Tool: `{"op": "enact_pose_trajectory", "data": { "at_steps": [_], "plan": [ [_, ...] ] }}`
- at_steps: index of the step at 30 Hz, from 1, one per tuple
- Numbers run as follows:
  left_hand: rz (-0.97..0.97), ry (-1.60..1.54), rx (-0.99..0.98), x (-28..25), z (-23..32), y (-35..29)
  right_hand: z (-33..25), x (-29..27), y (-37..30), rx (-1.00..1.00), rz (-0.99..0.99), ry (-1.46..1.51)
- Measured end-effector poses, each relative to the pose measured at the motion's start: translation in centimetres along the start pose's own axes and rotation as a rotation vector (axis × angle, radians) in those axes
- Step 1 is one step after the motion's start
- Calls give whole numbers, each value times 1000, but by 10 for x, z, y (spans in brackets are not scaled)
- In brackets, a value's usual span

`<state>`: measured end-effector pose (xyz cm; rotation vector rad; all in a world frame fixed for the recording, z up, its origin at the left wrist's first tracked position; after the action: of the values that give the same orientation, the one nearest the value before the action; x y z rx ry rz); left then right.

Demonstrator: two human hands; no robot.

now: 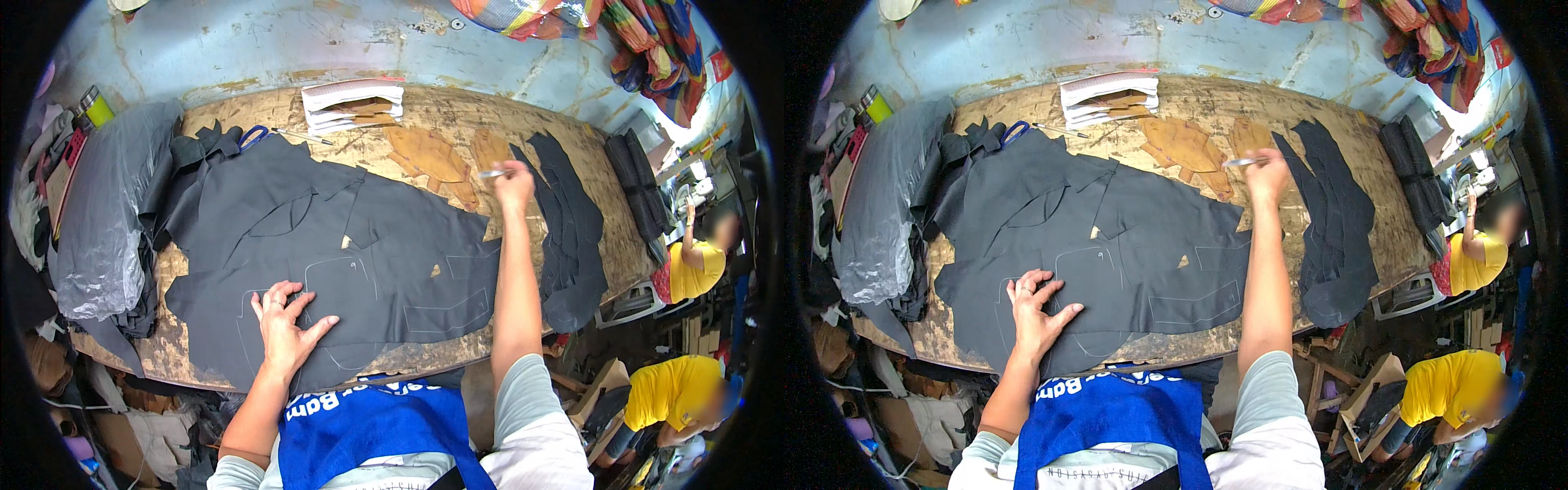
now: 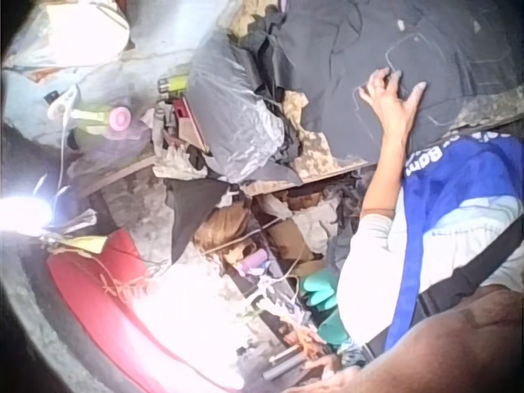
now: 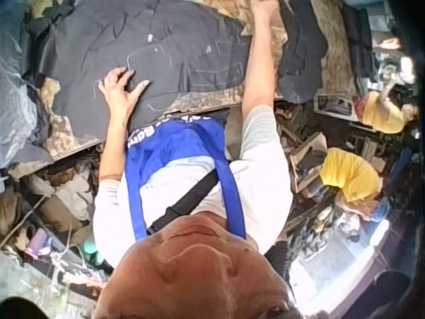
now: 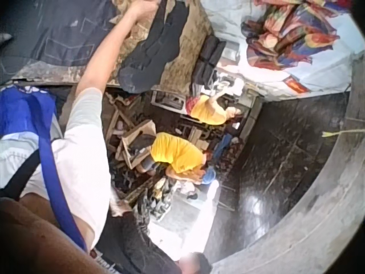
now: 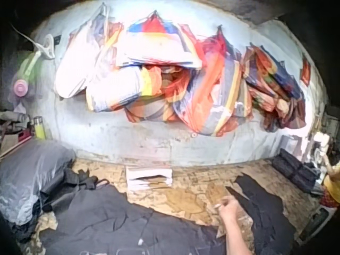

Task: The person uses a white marker and a wooden pattern piece to trace outlines onto a large piece of dark fabric laid on a worktable. The person repositions the pattern and fabric several times to mark multiple sections.

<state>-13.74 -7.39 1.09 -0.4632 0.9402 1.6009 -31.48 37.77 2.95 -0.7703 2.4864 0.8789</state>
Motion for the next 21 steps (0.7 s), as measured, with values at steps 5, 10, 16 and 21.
{"op": "enact_pose_trajectory", "data": {
  "at_steps": [5,10,16,21],
  "plan": [
    [-54,25,-2,2,2,0,-33,40,-36,-24,-230,-243],
    [-64,25,-27,2,2,0,-72,68,-55,-16,-315,-487],
    [-77,25,-21,2,3,0,-57,64,-40,79,-178,-350],
    [-97,44,-10,4,6,1,21,6,10,470,-52,-638]
  ]
}}
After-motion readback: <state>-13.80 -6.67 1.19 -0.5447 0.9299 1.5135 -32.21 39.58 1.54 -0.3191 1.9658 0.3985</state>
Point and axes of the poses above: each hand's wrist, its own y-axis towards the middle knuckle, its own x-axis out of the palm, z = x × y, the point moved 9 cm from there along y, towards the middle knuckle, and after that the axes turned 7 degrees about z, right-handed, at the moved point
